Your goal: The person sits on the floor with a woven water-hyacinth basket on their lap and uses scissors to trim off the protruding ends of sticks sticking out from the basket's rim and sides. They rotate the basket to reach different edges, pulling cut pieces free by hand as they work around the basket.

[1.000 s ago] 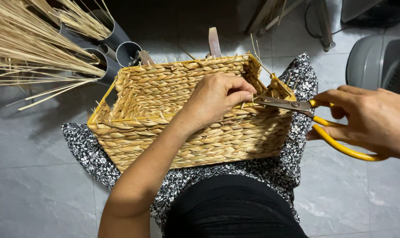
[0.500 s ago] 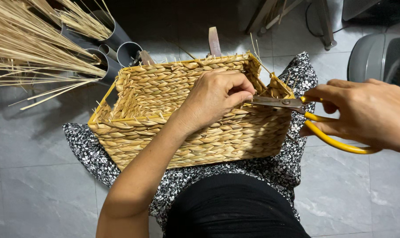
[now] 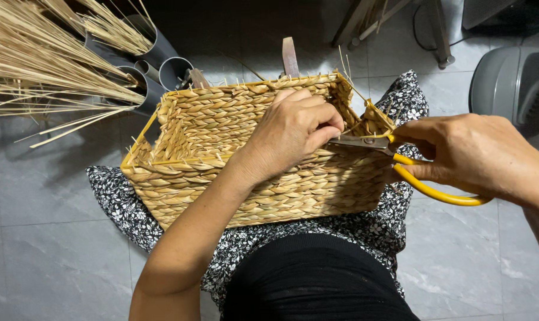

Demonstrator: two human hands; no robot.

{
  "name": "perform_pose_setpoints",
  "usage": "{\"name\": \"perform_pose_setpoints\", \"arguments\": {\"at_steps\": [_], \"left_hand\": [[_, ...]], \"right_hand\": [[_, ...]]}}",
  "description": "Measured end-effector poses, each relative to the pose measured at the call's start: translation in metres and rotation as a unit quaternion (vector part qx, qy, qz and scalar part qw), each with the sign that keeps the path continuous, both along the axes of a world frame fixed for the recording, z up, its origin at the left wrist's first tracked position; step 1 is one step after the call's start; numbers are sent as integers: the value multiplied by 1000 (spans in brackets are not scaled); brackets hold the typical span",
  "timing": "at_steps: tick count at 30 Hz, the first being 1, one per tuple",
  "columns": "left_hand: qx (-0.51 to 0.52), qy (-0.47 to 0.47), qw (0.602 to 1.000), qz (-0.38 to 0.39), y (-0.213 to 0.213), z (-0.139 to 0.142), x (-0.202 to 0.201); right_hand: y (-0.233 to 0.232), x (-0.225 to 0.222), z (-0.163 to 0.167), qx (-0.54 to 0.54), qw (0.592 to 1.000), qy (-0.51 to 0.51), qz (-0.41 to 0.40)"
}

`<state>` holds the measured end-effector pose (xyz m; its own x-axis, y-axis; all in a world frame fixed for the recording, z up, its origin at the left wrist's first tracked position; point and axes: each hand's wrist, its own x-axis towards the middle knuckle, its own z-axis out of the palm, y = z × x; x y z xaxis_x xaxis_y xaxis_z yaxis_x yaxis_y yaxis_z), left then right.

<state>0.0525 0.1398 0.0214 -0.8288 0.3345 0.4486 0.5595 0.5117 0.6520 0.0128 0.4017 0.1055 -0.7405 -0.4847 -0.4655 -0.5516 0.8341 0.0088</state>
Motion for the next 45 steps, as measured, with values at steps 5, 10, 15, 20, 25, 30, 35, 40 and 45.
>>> {"name": "perform_pose_setpoints", "arguments": {"at_steps": [5, 10, 15, 20, 25, 30, 35, 40, 45], "left_hand": [[-12, 0, 998, 67, 0, 0, -4], [-25, -4, 995, 101, -8, 0, 7], [-44, -38, 997, 58, 10, -2, 11], [-60, -77, 994, 44, 32, 0, 3], [-33, -33, 997, 66, 33, 3, 4], [3, 24, 993, 113, 14, 14, 23], [-3, 23, 990, 139, -3, 21, 48], [18, 25, 988, 154, -17, 17, 65], [25, 4, 975, 220, -50, 19, 98]], "right_hand": [[14, 7, -13, -15, 999, 27, -17], [50, -7, -18, 84, 990, -2, -111], [84, 2, -32, -21, 987, -18, -161], [91, 8, -29, 29, 986, -54, -157], [73, 7, -20, 40, 995, -23, -89], [51, -3, -20, 55, 996, -20, -68], [34, -9, -18, 19, 999, -11, -47], [34, -8, -19, 122, 989, -37, -71], [46, -3, -26, 73, 994, -33, -78]]}}
